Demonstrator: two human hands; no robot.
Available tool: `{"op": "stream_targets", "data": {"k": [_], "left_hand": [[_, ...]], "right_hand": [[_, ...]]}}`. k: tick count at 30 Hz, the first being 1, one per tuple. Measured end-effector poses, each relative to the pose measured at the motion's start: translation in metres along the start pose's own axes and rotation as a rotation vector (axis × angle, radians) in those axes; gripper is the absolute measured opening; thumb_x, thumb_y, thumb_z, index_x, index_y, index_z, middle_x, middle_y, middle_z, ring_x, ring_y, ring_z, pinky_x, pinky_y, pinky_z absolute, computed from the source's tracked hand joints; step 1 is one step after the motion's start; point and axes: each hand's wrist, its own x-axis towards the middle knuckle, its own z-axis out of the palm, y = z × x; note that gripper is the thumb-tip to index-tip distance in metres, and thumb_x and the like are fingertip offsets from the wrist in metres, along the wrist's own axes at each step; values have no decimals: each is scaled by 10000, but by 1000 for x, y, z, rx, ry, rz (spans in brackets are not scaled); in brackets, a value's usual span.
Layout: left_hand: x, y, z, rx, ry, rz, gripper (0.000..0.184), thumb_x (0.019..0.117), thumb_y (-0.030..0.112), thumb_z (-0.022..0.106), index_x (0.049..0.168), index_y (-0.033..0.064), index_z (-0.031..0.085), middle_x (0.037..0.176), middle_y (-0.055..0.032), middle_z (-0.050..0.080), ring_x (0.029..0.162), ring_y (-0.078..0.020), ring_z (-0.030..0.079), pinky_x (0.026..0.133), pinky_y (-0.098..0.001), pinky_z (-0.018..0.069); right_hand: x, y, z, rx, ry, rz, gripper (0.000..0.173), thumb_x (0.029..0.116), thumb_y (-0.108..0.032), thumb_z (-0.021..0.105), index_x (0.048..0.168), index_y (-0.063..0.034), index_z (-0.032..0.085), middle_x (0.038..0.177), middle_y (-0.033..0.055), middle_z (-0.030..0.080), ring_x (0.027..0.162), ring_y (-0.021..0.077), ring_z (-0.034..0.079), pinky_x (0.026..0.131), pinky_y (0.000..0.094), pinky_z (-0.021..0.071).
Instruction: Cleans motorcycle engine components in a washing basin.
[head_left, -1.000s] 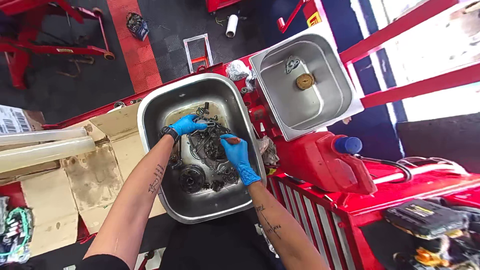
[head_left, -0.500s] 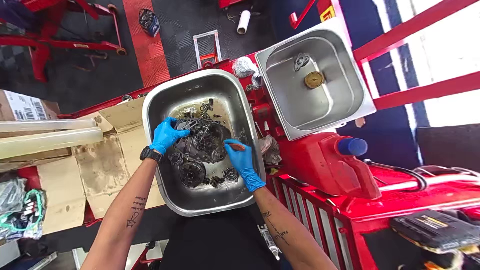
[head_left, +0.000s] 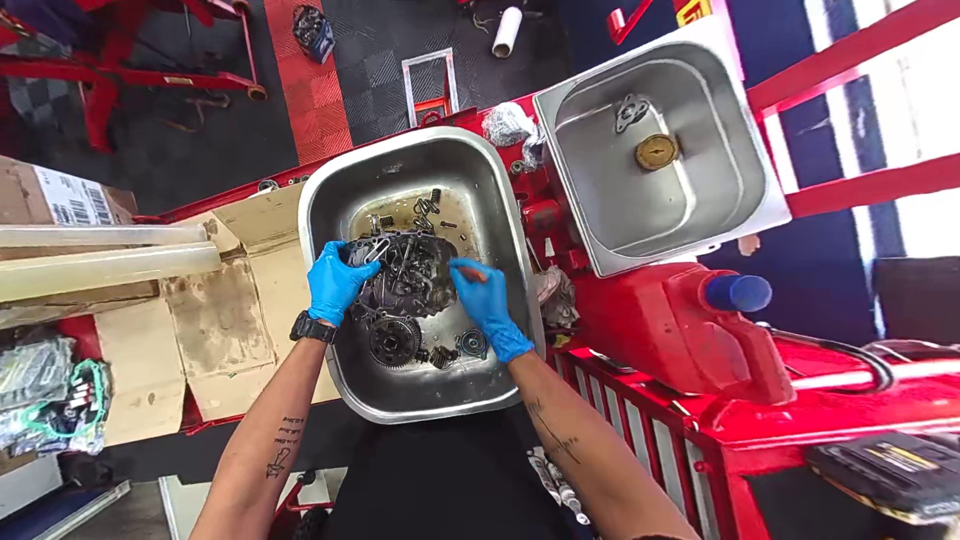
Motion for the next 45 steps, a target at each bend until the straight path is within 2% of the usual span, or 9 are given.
{"op": "stream_targets", "data": {"k": [5, 7, 11, 19, 31, 34, 37, 41, 45], "left_hand": [[2, 7, -2, 12, -14, -7, 812, 753, 513, 861, 1364, 56, 583, 1211, -187, 691, 1143, -362, 657, 1000, -599, 490], [2, 3, 1, -1, -34, -23, 811, 752, 530, 855, 1362, 67, 589, 1200, -177, 698, 1135, -354, 662, 996, -595, 495], [0, 0, 4, -13, -45, -30, 803, 767, 529, 845, 1363, 59, 583, 1194, -185, 697, 1136, -361, 661, 995, -602, 493], [-2, -5, 7, -29, -21, -68, 806, 772, 525, 844, 1378, 69, 572, 1215, -188, 690, 1149, -364, 656, 1001, -597, 492], [0, -16, 9, -60, -15, -52, 821, 763, 517, 851, 1383, 62, 564, 1217, -187, 688, 1156, -345, 654, 1012, -575, 489], [-1, -31, 19, -114, -37, -21, 820, 774, 537, 837, 1374, 50, 563, 1235, -181, 679, 1163, -319, 653, 1023, -546, 495], [0, -50, 37, -229, -38, 24, 783, 831, 549, 782, 1365, 19, 570, 1247, -184, 676, 1178, -276, 652, 1047, -488, 500], [2, -67, 44, -423, -25, 120, 513, 1043, 429, 541, 1284, -15, 630, 1173, -162, 688, 1101, -184, 656, 1007, -378, 511], [-2, -66, 36, -491, -61, 141, 543, 1122, 338, 331, 1400, -75, 548, 1416, -245, 573, 1348, -227, 537, 1158, -377, 393]], "right_hand": [[0, 4, 27, -35, -42, 30, 227, 961, -133, 611, 1073, -26, 776, 960, 125, 775, 897, 181, 747, 859, 372, 595], [-4, 10, 30, -2, 41, 106, 214, 955, -141, 625, 1050, -26, 778, 931, 103, 775, 858, 134, 741, 824, 330, 598], [35, -13, 48, 92, 184, 354, 183, 939, -172, 684, 1046, -50, 768, 912, 103, 754, 826, 177, 727, 810, 397, 597], [-8, -57, 82, 399, 149, 279, 168, 945, -97, 672, 1060, -19, 768, 945, 84, 771, 831, 127, 738, 807, 325, 624], [-29, -4, 43, 160, 91, 278, 186, 943, -142, 653, 1041, -40, 772, 963, 69, 769, 866, 95, 723, 833, 308, 592], [-2, -1, 31, 42, 224, 256, 194, 949, -161, 660, 1045, -38, 774, 937, 101, 768, 864, 142, 733, 836, 355, 591], [29, -6, 40, 87, 301, 291, 189, 943, -181, 678, 1044, -54, 774, 901, 90, 755, 803, 150, 716, 794, 367, 584], [31, -26, 57, 244, 319, 316, 167, 930, -165, 699, 1029, -53, 775, 901, 74, 756, 793, 133, 722, 786, 349, 607], [-4, -55, 62, 351, 134, 267, 176, 944, -139, 679, 1052, -32, 768, 962, 64, 770, 857, 102, 729, 830, 310, 610]]}}
